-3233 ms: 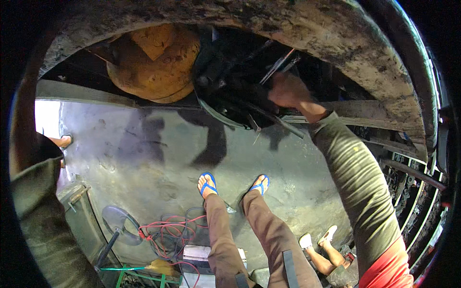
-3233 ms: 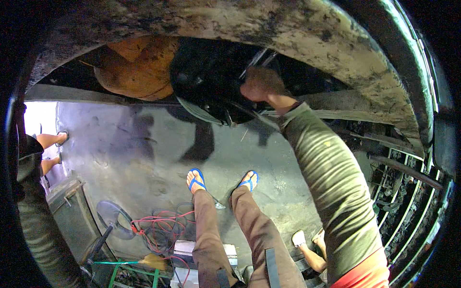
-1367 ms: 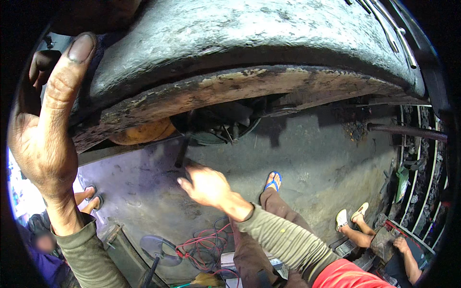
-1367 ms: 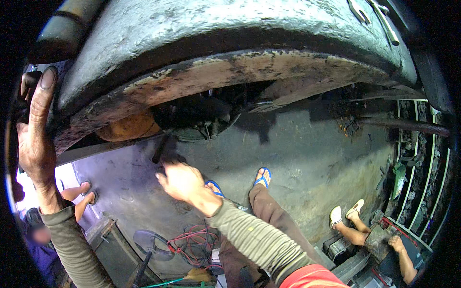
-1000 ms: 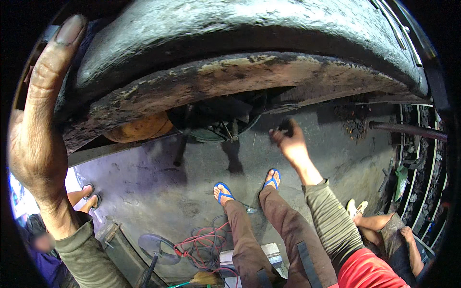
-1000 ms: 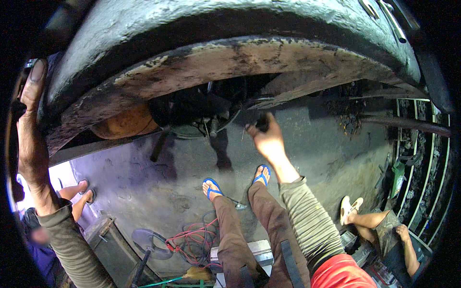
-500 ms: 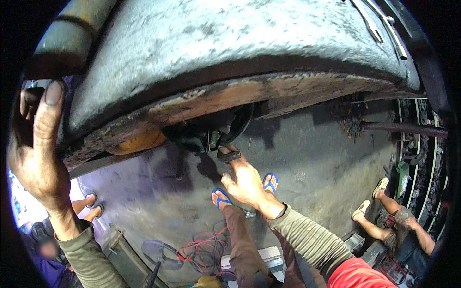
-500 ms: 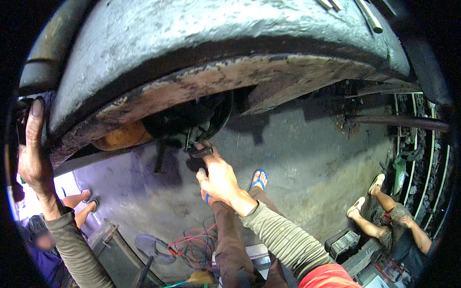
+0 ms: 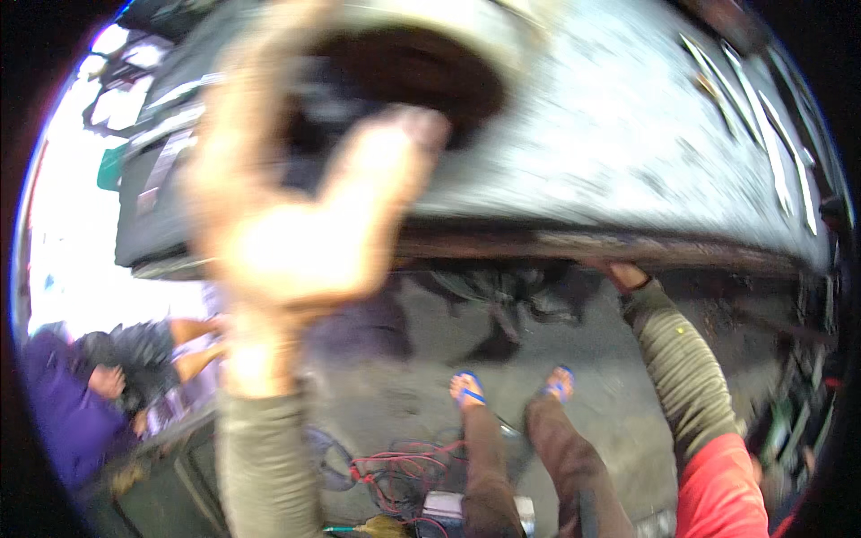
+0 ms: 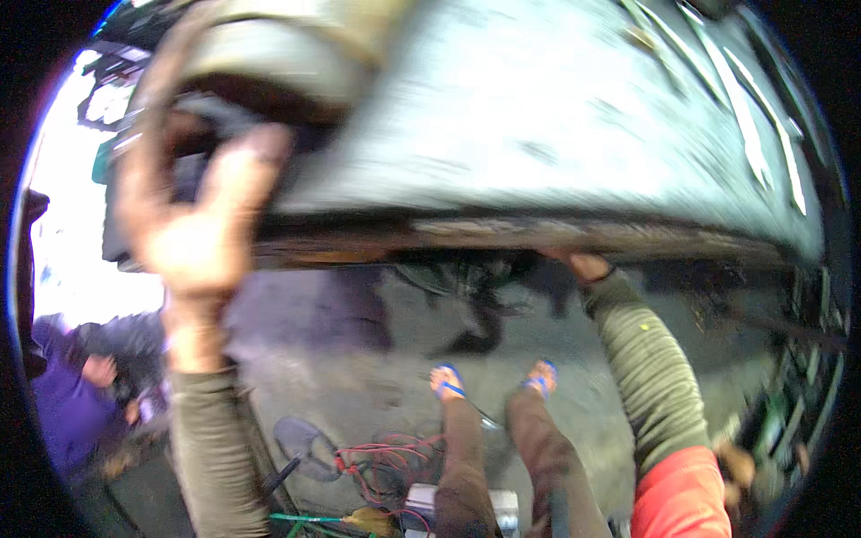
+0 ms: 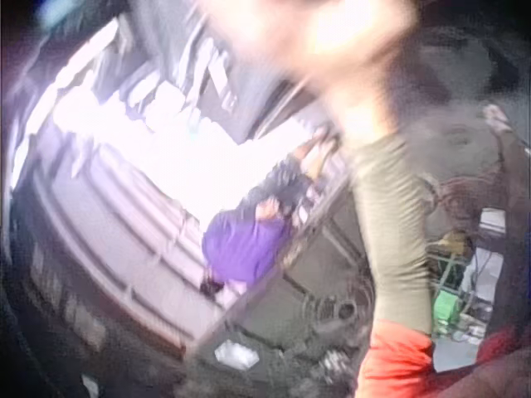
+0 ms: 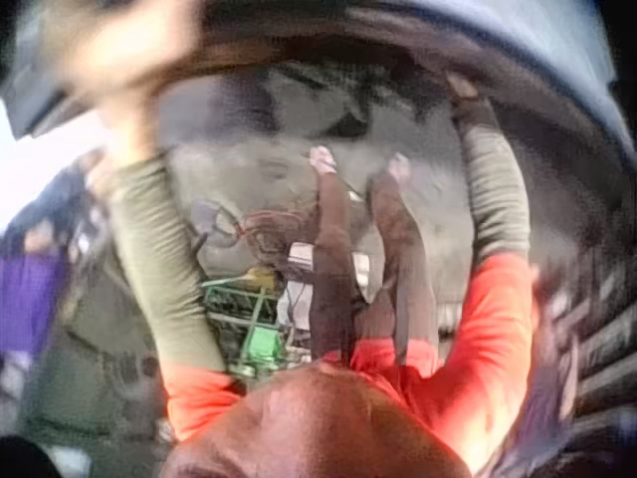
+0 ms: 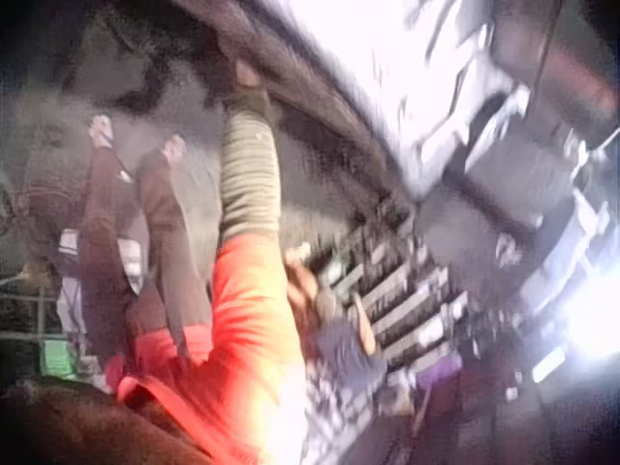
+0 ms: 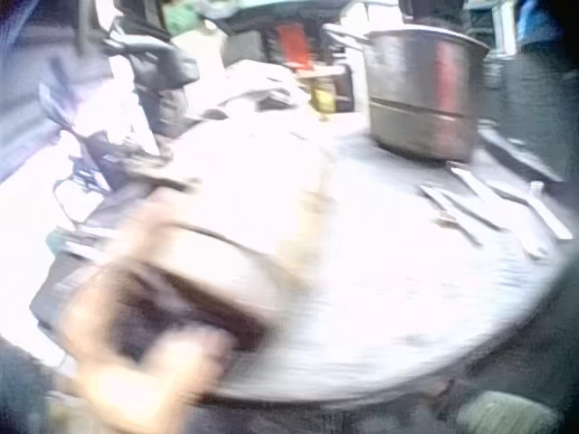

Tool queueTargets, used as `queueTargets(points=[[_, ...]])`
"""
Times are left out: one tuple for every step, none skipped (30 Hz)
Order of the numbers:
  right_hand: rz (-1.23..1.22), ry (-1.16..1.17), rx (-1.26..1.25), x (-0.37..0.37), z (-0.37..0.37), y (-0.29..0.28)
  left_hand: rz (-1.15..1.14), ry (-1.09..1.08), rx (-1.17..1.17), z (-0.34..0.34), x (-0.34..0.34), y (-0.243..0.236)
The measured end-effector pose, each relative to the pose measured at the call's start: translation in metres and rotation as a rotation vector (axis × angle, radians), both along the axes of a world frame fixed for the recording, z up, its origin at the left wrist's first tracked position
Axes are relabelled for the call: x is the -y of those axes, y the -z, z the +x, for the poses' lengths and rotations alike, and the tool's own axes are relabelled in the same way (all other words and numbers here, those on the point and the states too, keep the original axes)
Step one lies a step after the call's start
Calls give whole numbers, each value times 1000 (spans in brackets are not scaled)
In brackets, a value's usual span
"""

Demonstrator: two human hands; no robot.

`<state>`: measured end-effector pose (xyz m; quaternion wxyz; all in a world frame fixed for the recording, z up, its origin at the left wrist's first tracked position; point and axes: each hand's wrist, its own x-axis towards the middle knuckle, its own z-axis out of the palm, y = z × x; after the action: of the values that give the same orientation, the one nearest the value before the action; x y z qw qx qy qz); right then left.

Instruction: The person disassembles a small mechanical component on a workbench using wrenches and a hammer, removes internal parts, and reassembles the unit. The person also retrieves a hammer from under a vehicle and returns to the bench to continue the repair.

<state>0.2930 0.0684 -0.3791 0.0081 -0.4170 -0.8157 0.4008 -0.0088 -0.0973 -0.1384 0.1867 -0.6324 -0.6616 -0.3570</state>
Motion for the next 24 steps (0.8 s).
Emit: queueTargets(points=[[31,-48,31,4,-12,-3,13,70,41,0,-5,5],[52,-68,61,9,-21,-6,64,107,101,3,-9,8],[72,-73,93,15,-28,-7,106,178,136,2,-16,6],[77,-70,105,19,-33,-5,90,173,132,2,-17,4],[78,-63,124,24,-33,-5,84,154,109,5,-12,-2],[83,-36,152,28,-32,-1,75,147,112,8,-13,-2],[83,-17,166,30,-33,1,52,150,144,7,-11,-5],[84,-2,182,31,-31,6,12,164,179,9,-12,-8],[85,11,188,31,-30,8,-3,158,202,9,-10,-10],[80,21,194,31,-28,12,-14,149,212,8,-10,-11],[82,30,190,30,-26,13,-47,137,214,9,-10,-13],[73,45,167,29,-23,15,-95,125,193,14,-7,-13],[69,55,168,28,-22,15,-10,116,154,13,-9,-14],[70,67,173,27,-21,16,-12,95,155,15,-8,-13],[71,74,169,27,-20,15,-23,107,161,15,-8,-12],[69,85,173,26,-21,15,-38,98,172,15,-7,-12],[65,92,168,26,-20,13,-43,95,171,15,-6,-12],[60,99,171,26,-20,11,-51,91,163,15,-6,-13],[56,109,170,26,-19,10,-94,114,179,15,-4,-13],[51,118,168,25,-18,8,-133,117,204,15,-3,-15],[44,129,172,25,-17,6,-148,113,192,15,-3,-15],[39,137,171,24,-15,4,-161,118,187,16,-2,-15],[33,146,171,24,-14,3,-168,117,185,16,-2,-15],[26,153,172,23,-12,0,-173,114,185,16,-1,-16]])
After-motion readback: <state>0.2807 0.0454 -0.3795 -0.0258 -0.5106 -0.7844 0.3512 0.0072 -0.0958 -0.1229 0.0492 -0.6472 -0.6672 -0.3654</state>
